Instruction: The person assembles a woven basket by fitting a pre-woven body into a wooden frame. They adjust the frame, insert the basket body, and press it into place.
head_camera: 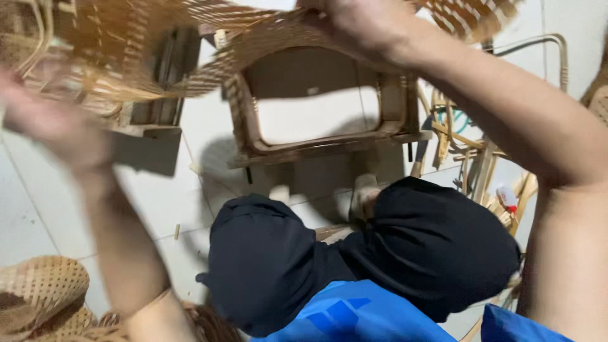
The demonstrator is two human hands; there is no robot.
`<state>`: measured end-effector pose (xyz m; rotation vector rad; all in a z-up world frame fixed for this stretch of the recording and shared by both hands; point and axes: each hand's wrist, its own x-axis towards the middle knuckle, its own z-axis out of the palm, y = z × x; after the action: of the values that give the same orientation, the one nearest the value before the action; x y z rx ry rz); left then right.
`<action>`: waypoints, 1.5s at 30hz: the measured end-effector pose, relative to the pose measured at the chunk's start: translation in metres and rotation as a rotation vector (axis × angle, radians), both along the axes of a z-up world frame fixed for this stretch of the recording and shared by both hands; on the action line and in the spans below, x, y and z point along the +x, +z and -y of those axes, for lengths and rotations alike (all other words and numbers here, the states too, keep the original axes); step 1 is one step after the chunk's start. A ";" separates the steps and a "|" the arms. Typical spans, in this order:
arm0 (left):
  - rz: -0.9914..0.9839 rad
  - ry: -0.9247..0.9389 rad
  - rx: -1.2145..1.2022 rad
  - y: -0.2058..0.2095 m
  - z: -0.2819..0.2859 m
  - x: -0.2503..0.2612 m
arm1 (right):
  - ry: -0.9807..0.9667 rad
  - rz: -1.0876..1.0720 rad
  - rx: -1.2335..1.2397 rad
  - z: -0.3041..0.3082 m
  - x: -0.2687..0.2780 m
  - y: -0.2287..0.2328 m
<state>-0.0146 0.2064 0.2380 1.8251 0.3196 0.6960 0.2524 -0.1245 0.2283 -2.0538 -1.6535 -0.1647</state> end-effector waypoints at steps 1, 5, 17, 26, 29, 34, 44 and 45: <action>0.030 -0.027 -0.204 -0.001 -0.010 -0.009 | -0.005 -0.025 -0.023 0.000 -0.009 0.007; 0.009 -0.276 -0.261 0.010 -0.017 -0.046 | -0.073 -0.013 -0.157 -0.015 -0.052 -0.008; -0.299 -0.245 -0.400 -0.033 0.066 -0.016 | -0.170 -0.090 -0.122 0.058 -0.052 -0.112; -0.486 -0.392 -0.304 -0.045 0.137 0.028 | -0.198 -0.102 -0.185 0.106 -0.036 -0.109; -0.409 -0.396 -0.366 -0.078 0.146 0.030 | -0.223 -0.077 -0.272 0.102 -0.036 -0.114; -0.215 -0.442 -0.802 -0.156 0.138 0.049 | -0.230 0.102 -0.368 0.084 -0.045 -0.145; -0.657 -0.235 -0.552 -0.237 0.131 0.093 | -0.339 0.221 -0.586 0.040 -0.059 -0.201; -0.621 -0.250 -0.559 -0.238 0.130 0.093 | -0.338 0.220 -0.591 0.041 -0.059 -0.201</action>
<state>0.0780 0.0765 0.0000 1.4578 0.6095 -0.1522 0.1936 -0.1650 0.0272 -2.8484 -1.5949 -0.0099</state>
